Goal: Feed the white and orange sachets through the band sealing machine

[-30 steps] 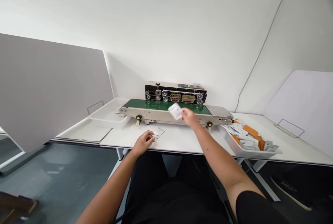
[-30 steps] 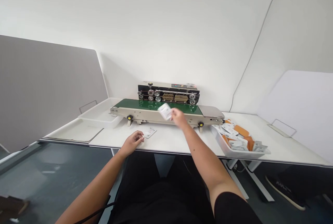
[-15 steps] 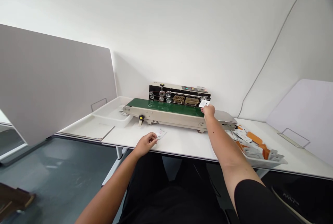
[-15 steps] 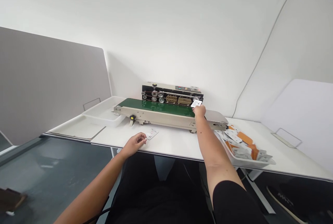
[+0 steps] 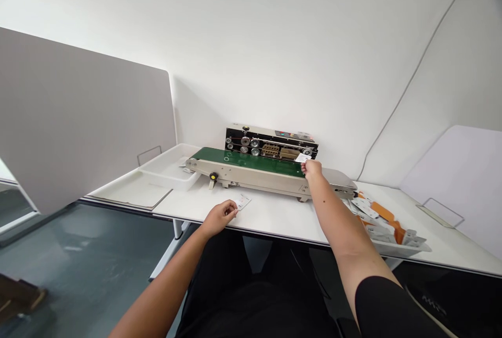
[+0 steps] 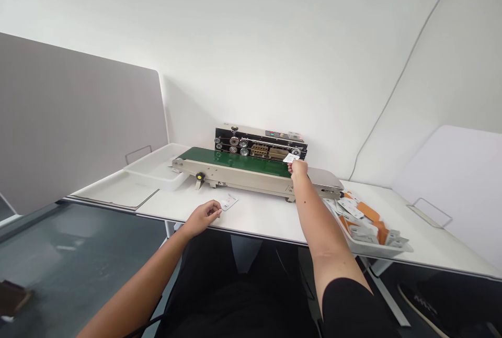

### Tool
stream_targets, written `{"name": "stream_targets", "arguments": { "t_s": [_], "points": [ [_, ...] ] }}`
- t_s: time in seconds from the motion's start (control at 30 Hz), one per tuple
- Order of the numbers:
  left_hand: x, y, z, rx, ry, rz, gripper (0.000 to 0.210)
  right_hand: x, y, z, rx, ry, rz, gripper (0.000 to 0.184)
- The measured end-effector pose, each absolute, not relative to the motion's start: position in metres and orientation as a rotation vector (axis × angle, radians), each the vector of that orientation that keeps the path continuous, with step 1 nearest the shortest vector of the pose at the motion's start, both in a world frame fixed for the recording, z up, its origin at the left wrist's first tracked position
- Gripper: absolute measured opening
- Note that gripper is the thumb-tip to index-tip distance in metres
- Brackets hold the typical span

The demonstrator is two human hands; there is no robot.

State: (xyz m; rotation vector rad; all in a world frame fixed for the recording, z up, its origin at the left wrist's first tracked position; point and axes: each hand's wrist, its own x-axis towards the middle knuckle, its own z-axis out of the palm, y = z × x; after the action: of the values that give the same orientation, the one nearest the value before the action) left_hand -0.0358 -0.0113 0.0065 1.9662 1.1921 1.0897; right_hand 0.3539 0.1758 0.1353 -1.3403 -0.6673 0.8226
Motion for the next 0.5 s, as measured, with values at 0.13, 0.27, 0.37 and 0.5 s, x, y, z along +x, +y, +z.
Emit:
{"name": "stream_targets", "arguments": {
  "t_s": [0.13, 0.27, 0.37, 0.5],
  "points": [
    [-0.036, -0.011, 0.008, 1.974, 1.205, 1.086, 0.021, 0.347, 0.181, 0.139, -1.35, -0.653, 0.958, 0.019],
    [-0.035, -0.011, 0.008, 1.994, 1.228, 1.076, 0.02, 0.341, 0.187, 0.141, -1.37, -0.648, 0.974, 0.018],
    [-0.036, -0.01, 0.006, 2.001, 1.225, 1.08, 0.021, 0.342, 0.187, 0.14, -1.383, -0.666, 0.904, 0.016],
    [-0.036, -0.01, 0.004, 1.994, 1.21, 1.084, 0.021, 0.357, 0.179, 0.137, -1.364, -0.75, 0.689, 0.01]
  ]
}}
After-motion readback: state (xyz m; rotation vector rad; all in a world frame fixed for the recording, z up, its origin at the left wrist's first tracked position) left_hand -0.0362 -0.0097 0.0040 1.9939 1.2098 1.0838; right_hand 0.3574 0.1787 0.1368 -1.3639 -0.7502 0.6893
